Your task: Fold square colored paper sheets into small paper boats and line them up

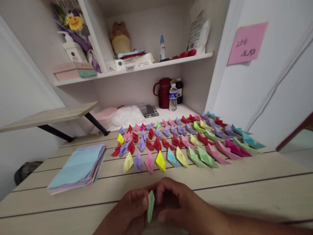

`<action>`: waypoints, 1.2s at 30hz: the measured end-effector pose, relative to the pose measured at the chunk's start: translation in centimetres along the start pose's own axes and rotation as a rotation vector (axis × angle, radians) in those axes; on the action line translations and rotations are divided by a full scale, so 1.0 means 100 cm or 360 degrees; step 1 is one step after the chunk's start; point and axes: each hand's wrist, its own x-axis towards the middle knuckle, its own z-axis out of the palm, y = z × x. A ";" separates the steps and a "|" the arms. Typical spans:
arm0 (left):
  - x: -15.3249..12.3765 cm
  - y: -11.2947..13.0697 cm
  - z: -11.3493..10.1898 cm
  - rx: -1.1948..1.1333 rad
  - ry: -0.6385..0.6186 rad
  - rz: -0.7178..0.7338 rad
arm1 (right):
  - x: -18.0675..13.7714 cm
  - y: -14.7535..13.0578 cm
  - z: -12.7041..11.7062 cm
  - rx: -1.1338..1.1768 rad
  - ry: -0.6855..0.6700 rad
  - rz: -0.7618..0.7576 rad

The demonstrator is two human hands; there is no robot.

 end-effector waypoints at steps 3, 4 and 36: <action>0.006 -0.005 -0.004 -0.0073 0.0130 -0.0026 | -0.002 -0.002 -0.008 -0.0073 0.0012 0.0020; 0.007 -0.007 -0.005 -0.0067 0.0174 -0.0034 | -0.003 -0.002 -0.010 -0.0137 -0.0009 -0.0016; 0.003 0.000 -0.001 -0.0109 0.0285 0.0344 | 0.021 0.001 0.041 0.0319 0.0197 -0.0090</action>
